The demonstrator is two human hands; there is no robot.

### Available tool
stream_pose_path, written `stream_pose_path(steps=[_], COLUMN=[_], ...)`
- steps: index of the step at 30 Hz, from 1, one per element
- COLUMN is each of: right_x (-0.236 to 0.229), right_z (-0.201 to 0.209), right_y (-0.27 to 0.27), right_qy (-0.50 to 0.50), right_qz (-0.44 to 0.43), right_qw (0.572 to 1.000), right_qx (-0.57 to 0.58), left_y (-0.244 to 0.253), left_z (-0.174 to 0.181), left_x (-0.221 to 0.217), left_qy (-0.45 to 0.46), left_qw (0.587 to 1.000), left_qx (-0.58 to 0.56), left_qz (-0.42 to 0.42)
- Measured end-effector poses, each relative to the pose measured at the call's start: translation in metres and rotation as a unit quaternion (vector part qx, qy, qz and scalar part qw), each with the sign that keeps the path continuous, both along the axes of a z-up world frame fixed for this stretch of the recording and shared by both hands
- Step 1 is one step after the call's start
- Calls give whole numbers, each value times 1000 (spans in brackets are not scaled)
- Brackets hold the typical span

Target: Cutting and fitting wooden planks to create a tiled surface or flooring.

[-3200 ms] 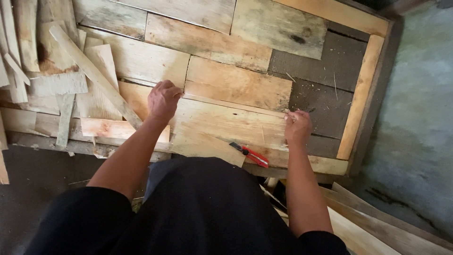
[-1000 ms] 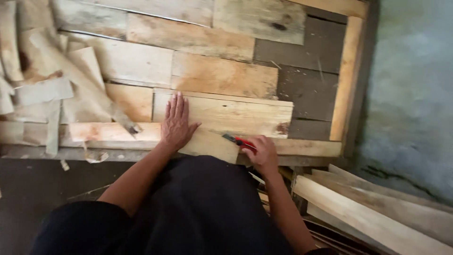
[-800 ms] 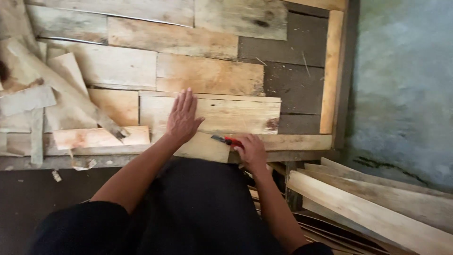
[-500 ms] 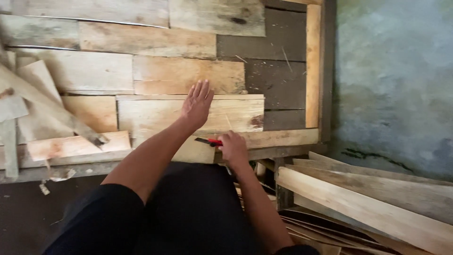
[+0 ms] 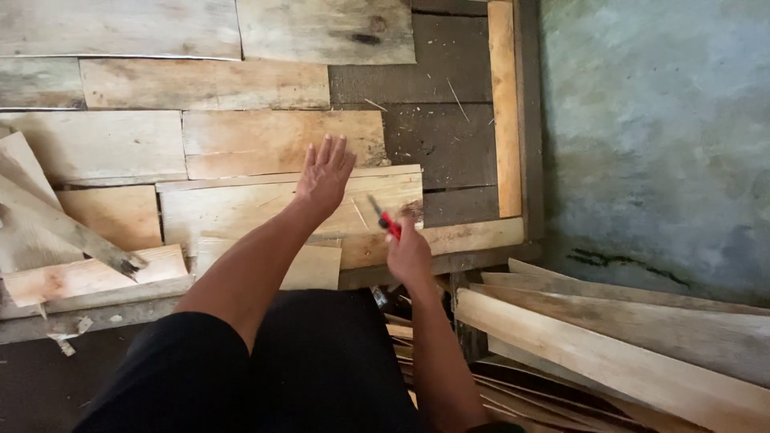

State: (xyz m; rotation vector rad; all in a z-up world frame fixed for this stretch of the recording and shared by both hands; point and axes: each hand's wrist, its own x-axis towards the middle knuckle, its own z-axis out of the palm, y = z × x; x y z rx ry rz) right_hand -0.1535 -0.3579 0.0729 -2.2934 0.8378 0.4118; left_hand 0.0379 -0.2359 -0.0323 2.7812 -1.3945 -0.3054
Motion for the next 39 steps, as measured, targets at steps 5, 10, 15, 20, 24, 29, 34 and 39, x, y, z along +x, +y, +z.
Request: stream_pose_path(steps=[5, 10, 15, 20, 24, 29, 34, 39], right_x=[42, 70, 76, 71, 64, 77, 109, 130], right_z=[-6, -31, -29, -34, -41, -40, -52, -89], right_y=[-17, -26, -24, -20, -12, -8, -8, -14], right_qy=[-20, -123, -169, -16, -9, -110, -106, -150], right_qz=[-64, -29, 8, 52, 16, 6, 13, 44], right_qw=[998, 991, 982, 992, 994, 989, 993, 983], right_qx=[1, -43, -90, -115, -108, -98, -56, -92], left_y=[-11, -21, -24, -28, -30, -28, -23, -26], left_z=[10, 51, 27, 29, 31, 50, -8, -9], left_x=[-2, -3, -9, -12, -12, -6, 4, 7], left_qy=[55, 69, 77, 86, 80, 98, 140, 119], left_qw=[998, 993, 988, 984, 982, 980, 989, 991], left_qx=[16, 88, 86, 128, 148, 142, 29, 46], left_qz=[11, -43, -101, -89, -88, -102, 27, 33])
